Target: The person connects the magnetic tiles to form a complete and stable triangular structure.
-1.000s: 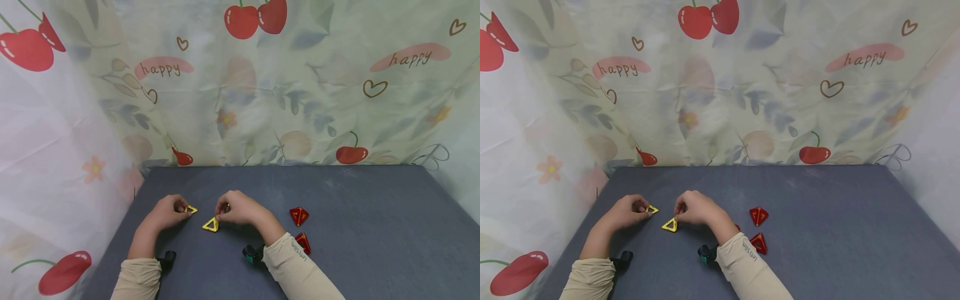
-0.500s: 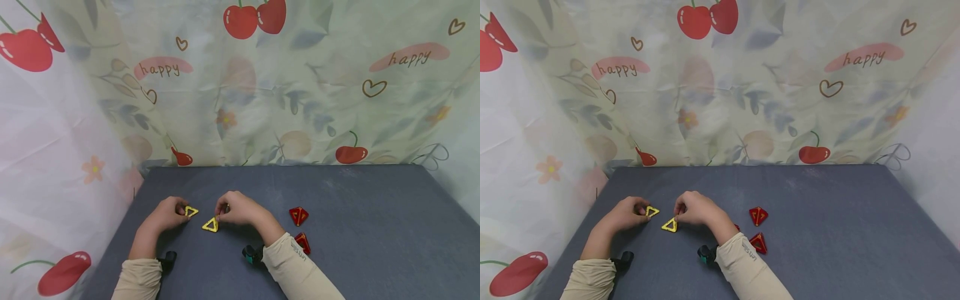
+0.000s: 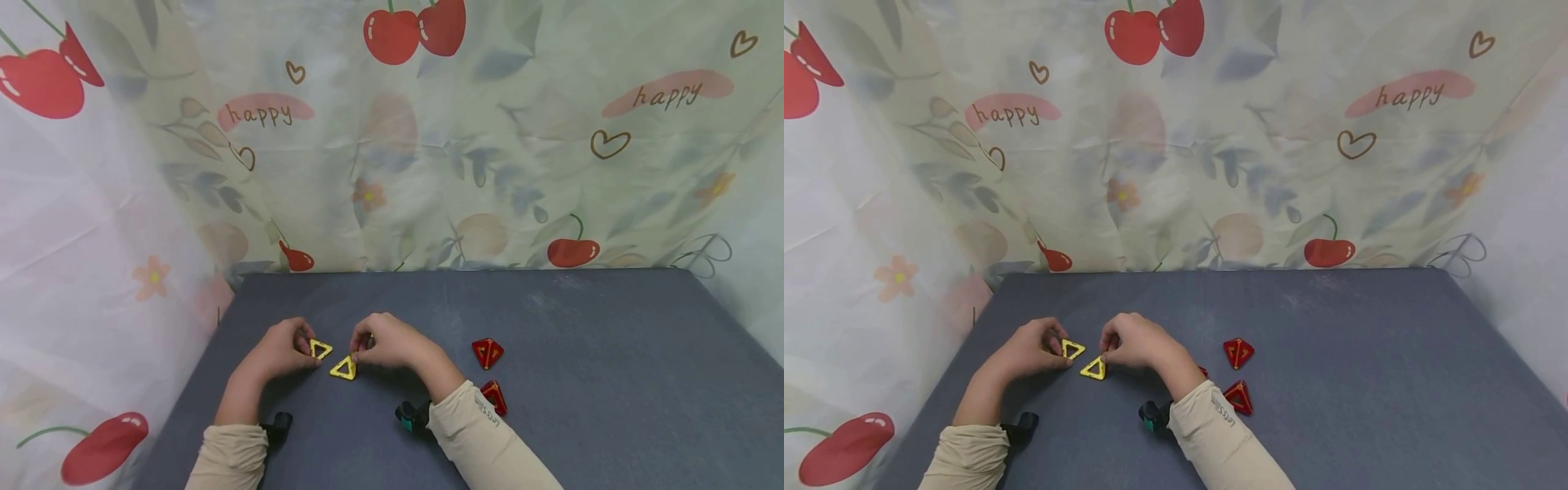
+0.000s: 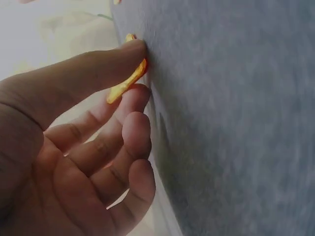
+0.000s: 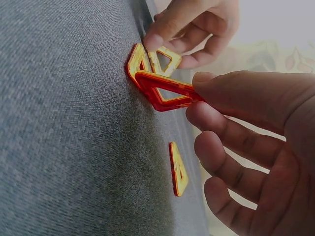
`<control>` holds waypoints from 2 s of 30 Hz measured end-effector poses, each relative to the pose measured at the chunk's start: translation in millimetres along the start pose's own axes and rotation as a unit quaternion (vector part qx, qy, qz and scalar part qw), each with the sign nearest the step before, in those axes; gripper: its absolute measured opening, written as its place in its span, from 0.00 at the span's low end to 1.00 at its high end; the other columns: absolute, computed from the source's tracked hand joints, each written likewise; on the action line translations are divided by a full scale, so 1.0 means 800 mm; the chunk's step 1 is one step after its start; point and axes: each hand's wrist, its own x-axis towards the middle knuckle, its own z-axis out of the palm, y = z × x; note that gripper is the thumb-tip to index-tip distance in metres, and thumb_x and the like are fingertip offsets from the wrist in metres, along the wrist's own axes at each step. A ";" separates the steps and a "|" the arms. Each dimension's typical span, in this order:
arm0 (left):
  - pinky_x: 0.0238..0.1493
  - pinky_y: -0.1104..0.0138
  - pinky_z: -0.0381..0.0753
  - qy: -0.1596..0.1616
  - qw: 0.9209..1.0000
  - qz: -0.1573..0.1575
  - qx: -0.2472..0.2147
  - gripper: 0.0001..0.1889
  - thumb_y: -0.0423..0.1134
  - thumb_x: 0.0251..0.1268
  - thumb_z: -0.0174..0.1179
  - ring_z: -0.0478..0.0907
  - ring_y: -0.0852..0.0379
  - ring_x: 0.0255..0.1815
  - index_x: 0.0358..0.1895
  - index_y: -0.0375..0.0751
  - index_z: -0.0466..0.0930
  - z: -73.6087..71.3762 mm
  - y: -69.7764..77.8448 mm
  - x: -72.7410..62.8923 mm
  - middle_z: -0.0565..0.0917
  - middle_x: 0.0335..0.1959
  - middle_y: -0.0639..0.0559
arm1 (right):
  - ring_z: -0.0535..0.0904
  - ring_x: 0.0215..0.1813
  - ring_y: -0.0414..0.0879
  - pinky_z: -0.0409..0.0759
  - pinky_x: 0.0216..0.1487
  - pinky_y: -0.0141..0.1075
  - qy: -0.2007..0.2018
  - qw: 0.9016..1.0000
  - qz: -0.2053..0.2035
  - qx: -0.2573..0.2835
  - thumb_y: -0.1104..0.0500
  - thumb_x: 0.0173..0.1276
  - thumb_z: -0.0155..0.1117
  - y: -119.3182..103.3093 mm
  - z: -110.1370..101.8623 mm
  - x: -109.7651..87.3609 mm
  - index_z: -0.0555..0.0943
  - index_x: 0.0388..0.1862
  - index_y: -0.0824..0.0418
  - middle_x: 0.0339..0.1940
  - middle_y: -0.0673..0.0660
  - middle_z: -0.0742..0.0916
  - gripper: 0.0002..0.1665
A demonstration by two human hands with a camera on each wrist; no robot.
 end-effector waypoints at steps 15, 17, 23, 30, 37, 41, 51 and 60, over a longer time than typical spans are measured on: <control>0.33 0.62 0.79 -0.033 0.997 0.063 -0.033 0.14 0.33 0.58 0.79 0.79 0.56 0.30 0.40 0.37 0.82 0.014 0.014 0.004 0.84 0.31 0.49 | 0.83 0.34 0.44 0.77 0.34 0.31 0.001 1.000 -0.001 -0.003 0.61 0.71 0.74 -0.001 0.001 0.000 0.89 0.37 0.56 0.32 0.46 0.88 0.02; 0.33 0.62 0.79 -0.041 0.996 0.067 -0.037 0.14 0.34 0.59 0.79 0.78 0.55 0.30 0.41 0.38 0.82 0.015 0.015 0.004 0.84 0.32 0.49 | 0.83 0.35 0.43 0.78 0.34 0.31 0.001 1.000 -0.002 -0.005 0.61 0.71 0.74 -0.001 0.001 0.000 0.89 0.38 0.57 0.32 0.46 0.88 0.01; 0.34 0.62 0.81 -0.048 0.995 0.075 -0.042 0.12 0.35 0.60 0.78 0.80 0.55 0.32 0.41 0.39 0.83 0.011 0.016 0.004 0.85 0.32 0.50 | 0.82 0.34 0.43 0.77 0.34 0.31 0.000 1.000 -0.004 -0.006 0.60 0.71 0.75 0.001 0.001 0.001 0.89 0.39 0.58 0.32 0.46 0.88 0.03; 0.34 0.61 0.82 -0.055 0.993 0.089 -0.049 0.11 0.35 0.63 0.76 0.82 0.55 0.33 0.42 0.37 0.84 0.001 0.020 -0.001 0.86 0.34 0.49 | 0.82 0.34 0.41 0.78 0.35 0.31 0.001 1.000 -0.008 -0.005 0.60 0.71 0.74 -0.001 0.001 0.001 0.89 0.39 0.58 0.33 0.46 0.87 0.02; 0.34 0.63 0.83 -0.069 0.991 0.100 -0.048 0.09 0.35 0.64 0.75 0.82 0.56 0.33 0.42 0.38 0.85 -0.002 0.023 -0.002 0.87 0.34 0.49 | 0.84 0.37 0.42 0.80 0.38 0.31 0.000 1.000 -0.023 -0.007 0.61 0.72 0.73 -0.002 0.002 0.001 0.89 0.43 0.58 0.36 0.46 0.88 0.03; 0.34 0.64 0.83 -0.077 0.990 0.104 -0.049 0.09 0.35 0.63 0.76 0.83 0.57 0.33 0.41 0.38 0.86 -0.002 0.024 -0.003 0.87 0.34 0.50 | 0.85 0.38 0.43 0.80 0.39 0.30 -0.003 0.999 -0.040 0.001 0.61 0.73 0.73 -0.001 0.004 0.003 0.90 0.43 0.56 0.37 0.45 0.89 0.03; 0.33 0.64 0.83 -0.100 0.987 0.119 -0.050 0.11 0.33 0.59 0.78 0.82 0.54 0.31 0.41 0.38 0.86 -0.002 0.031 -0.002 0.86 0.34 0.49 | 0.83 0.41 0.44 0.81 0.44 0.33 0.027 0.999 -0.038 0.008 0.63 0.77 0.66 0.002 -0.002 0.002 0.90 0.46 0.57 0.42 0.48 0.90 0.07; 0.32 0.61 0.82 -0.105 0.987 0.111 -0.050 0.09 0.36 0.60 0.78 0.82 0.52 0.32 0.40 0.40 0.89 0.001 0.031 -0.001 0.88 0.34 0.51 | 0.83 0.48 0.47 0.82 0.54 0.41 0.043 0.998 -0.021 -0.048 0.63 0.76 0.66 0.008 -0.002 0.002 0.88 0.53 0.62 0.50 0.56 0.89 0.10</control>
